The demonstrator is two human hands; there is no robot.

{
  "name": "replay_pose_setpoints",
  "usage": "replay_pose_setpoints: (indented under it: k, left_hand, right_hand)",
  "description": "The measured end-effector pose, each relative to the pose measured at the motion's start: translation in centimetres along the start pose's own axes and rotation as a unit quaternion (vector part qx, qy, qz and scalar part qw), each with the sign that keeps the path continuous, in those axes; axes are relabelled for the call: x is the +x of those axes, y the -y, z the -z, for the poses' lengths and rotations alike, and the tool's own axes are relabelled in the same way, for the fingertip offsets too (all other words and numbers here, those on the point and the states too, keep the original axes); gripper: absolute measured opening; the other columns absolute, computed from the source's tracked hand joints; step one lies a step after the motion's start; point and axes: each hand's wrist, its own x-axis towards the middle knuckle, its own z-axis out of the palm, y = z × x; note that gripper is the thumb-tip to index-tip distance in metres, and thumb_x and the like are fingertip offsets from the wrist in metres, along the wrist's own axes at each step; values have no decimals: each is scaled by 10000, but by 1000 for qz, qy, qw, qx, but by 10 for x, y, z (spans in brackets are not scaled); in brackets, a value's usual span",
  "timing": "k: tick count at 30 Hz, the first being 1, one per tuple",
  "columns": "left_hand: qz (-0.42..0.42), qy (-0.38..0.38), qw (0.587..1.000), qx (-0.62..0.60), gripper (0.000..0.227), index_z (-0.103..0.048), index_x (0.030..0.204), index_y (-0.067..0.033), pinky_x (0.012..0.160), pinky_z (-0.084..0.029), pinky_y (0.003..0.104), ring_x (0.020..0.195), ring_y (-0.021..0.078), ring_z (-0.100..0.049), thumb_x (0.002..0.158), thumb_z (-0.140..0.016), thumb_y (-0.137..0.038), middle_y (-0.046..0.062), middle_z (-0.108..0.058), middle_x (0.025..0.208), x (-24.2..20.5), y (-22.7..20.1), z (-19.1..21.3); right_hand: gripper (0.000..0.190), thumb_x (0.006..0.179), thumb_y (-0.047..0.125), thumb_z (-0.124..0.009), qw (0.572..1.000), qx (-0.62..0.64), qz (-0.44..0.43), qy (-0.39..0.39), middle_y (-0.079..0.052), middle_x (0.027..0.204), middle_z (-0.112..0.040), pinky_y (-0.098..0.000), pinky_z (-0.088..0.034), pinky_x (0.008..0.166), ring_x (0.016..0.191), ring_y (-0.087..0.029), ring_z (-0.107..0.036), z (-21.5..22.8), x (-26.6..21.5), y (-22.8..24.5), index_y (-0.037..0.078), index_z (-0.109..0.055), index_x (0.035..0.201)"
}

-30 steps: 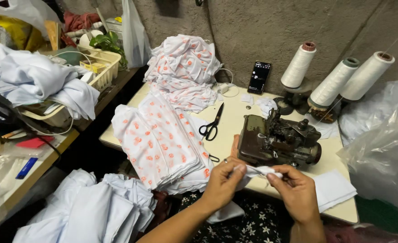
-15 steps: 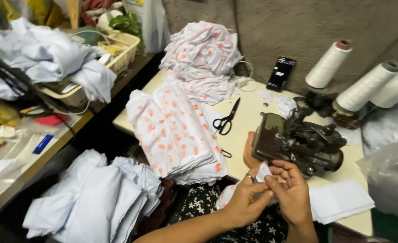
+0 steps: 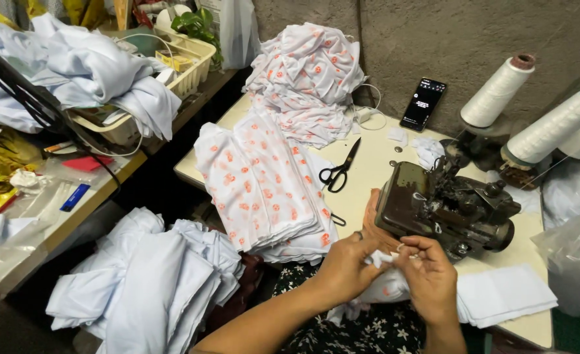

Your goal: Sorting and preparing fabric pieces on a workbench in a sewing factory

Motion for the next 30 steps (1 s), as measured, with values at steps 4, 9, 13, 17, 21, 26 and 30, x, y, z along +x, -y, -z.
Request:
replay_pose_setpoints:
  k: [4,9,13,17,21,26,30]
  left_hand:
    - [-66,-43,992,-93,135,-641,1032,-104,685,-471,344,821,218,-598,903,-658,-68,80,-656,965,4,-11,14]
    - [-41,-59,994,-85,180,-687,1028,-151,745,-488,314,856,169,-619,864,-655,-82,30,-712,968,19,2,38]
    - [-24,-46,998,-38,188,-631,869,-124,624,-451,260,713,135,-546,904,-699,-296,10,-611,797,34,7,73]
    - [-14,-31,994,-108,108,-615,976,-120,733,-437,236,813,84,-548,938,-655,-212,-32,-617,855,41,11,86]
    - [-31,-11,995,-90,172,-656,957,-116,680,-426,236,765,74,-556,966,-601,-278,-31,-636,819,42,-2,97]
    - [-175,122,963,164,206,-619,877,-81,597,-444,392,661,275,-634,978,-580,-257,101,-667,764,42,-15,122]
    - [-378,148,907,113,210,-739,865,58,1009,-446,407,1108,399,-600,809,-692,-139,270,-627,1176,26,-69,91]
  right_hand:
    - [397,683,44,-841,985,-45,23,167,-70,808,-667,-228,-491,582,609,-110,-596,27,7,-6,59,-690,1051]
    - [105,817,62,-713,970,-163,123,131,-76,928,-718,-312,-533,851,936,-195,-663,37,16,5,53,-747,915]
    - [108,975,98,-595,994,-60,87,-16,-35,940,-617,-239,-431,763,836,-113,-534,36,21,-7,51,-629,1066]
    - [117,974,142,-668,988,-45,106,-104,19,846,-596,-168,-384,642,699,-36,-476,30,24,0,49,-636,1036]
    - [377,662,-61,-827,999,27,24,-14,-78,863,-727,-218,-544,631,691,-120,-639,48,28,14,19,-732,1018]
    - [89,849,-80,-706,975,-86,190,-74,-86,852,-629,-253,-432,732,807,-152,-561,69,33,28,-23,-695,915]
    - [159,923,-88,-644,960,-124,225,-115,-139,1011,-664,-285,-538,878,972,-214,-624,51,41,39,-7,-709,1044]
